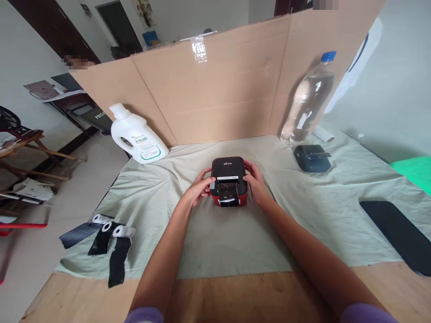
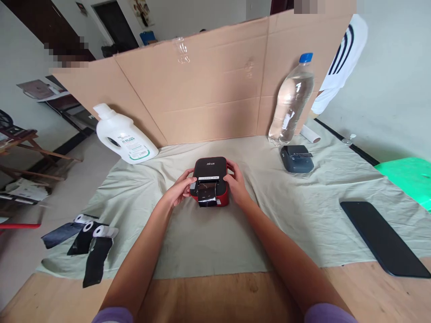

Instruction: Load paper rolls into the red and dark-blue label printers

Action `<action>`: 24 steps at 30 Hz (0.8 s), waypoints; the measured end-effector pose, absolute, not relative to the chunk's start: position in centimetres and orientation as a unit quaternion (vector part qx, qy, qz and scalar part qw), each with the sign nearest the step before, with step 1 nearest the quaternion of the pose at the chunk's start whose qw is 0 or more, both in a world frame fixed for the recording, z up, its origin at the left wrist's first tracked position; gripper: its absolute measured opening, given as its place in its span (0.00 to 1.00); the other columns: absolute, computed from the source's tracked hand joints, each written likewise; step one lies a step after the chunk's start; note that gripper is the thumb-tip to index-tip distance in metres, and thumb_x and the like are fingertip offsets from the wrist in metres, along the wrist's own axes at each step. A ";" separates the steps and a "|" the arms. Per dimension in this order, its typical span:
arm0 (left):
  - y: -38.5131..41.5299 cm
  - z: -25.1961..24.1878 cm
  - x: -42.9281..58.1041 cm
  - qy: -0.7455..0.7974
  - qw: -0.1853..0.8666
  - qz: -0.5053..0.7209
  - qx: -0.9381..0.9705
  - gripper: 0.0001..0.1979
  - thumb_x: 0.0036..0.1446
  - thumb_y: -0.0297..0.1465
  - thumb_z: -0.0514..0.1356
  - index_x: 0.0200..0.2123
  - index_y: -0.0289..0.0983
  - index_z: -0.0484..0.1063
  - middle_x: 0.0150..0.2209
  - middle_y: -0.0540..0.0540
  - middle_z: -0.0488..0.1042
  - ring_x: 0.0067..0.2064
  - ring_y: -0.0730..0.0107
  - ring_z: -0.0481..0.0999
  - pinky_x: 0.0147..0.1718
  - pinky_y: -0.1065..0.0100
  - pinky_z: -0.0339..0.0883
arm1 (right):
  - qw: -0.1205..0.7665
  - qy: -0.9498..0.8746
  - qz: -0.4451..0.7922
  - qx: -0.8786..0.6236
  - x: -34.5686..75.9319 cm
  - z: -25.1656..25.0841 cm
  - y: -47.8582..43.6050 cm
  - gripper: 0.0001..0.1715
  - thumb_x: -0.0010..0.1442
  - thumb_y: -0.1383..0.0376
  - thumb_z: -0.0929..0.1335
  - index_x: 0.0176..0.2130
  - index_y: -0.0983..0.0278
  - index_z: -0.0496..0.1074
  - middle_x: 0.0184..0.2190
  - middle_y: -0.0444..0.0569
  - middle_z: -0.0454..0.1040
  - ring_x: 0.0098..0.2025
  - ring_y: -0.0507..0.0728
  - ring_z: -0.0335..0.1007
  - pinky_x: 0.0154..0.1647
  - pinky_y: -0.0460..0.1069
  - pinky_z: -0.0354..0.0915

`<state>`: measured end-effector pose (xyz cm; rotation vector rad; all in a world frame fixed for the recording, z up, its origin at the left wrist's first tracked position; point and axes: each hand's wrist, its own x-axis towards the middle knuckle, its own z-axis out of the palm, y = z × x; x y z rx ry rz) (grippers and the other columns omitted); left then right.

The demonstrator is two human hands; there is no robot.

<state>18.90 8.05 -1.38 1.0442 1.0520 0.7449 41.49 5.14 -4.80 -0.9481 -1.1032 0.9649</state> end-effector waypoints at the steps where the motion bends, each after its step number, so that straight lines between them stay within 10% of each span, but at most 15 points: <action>1: 8.1 -1.4 18.9 0.471 0.670 0.331 0.468 0.32 0.48 0.37 0.67 0.57 0.47 0.65 0.23 0.58 0.61 0.18 0.83 0.56 0.15 0.79 0.41 | 0.639 -0.488 0.416 -0.424 41.5 -4.4 5.1 0.31 0.52 0.63 0.66 0.56 0.58 0.68 0.59 0.50 0.71 0.62 0.62 0.64 0.62 0.59 0.63; 7: 6.6 -2.1 20.2 0.500 0.564 0.418 0.507 0.24 0.52 0.36 0.65 0.53 0.40 0.73 0.44 0.44 0.79 0.44 0.64 0.78 0.38 0.69 0.71 | 0.624 -0.472 0.407 -0.472 41.1 -4.9 3.1 0.26 0.61 0.55 0.65 0.57 0.57 0.69 0.60 0.50 0.71 0.62 0.62 0.66 0.65 0.62 0.61; 12: 2.9 -3.5 21.1 0.459 0.547 0.487 0.503 0.22 0.60 0.39 0.59 0.57 0.42 0.74 0.62 0.46 0.71 0.66 0.58 0.65 0.66 0.58 0.55 | 0.561 -0.535 0.406 -0.483 40.9 -7.1 -0.7 0.34 0.61 0.53 0.68 0.64 0.50 0.64 0.66 0.46 0.65 0.68 0.66 0.57 0.69 0.67 0.54; 16: 2.6 -2.9 19.0 0.484 0.531 0.489 0.495 0.21 0.60 0.39 0.60 0.55 0.42 0.76 0.61 0.46 0.71 0.67 0.57 0.64 0.68 0.56 0.50 | 0.530 -0.611 0.300 -0.506 38.7 -6.9 -0.5 0.49 0.53 0.56 0.74 0.69 0.54 0.56 0.65 0.52 0.64 0.67 0.71 0.59 0.68 0.71 0.53; 24: 10.3 3.0 5.0 0.562 0.438 0.558 0.425 0.17 0.54 0.38 0.61 0.45 0.35 0.77 0.42 0.43 0.82 0.44 0.57 0.79 0.48 0.58 0.70 | 0.523 -0.687 0.311 -0.397 24.0 -2.5 9.6 0.38 0.56 0.56 0.71 0.63 0.57 0.64 0.53 0.53 0.75 0.53 0.68 0.71 0.57 0.63 0.67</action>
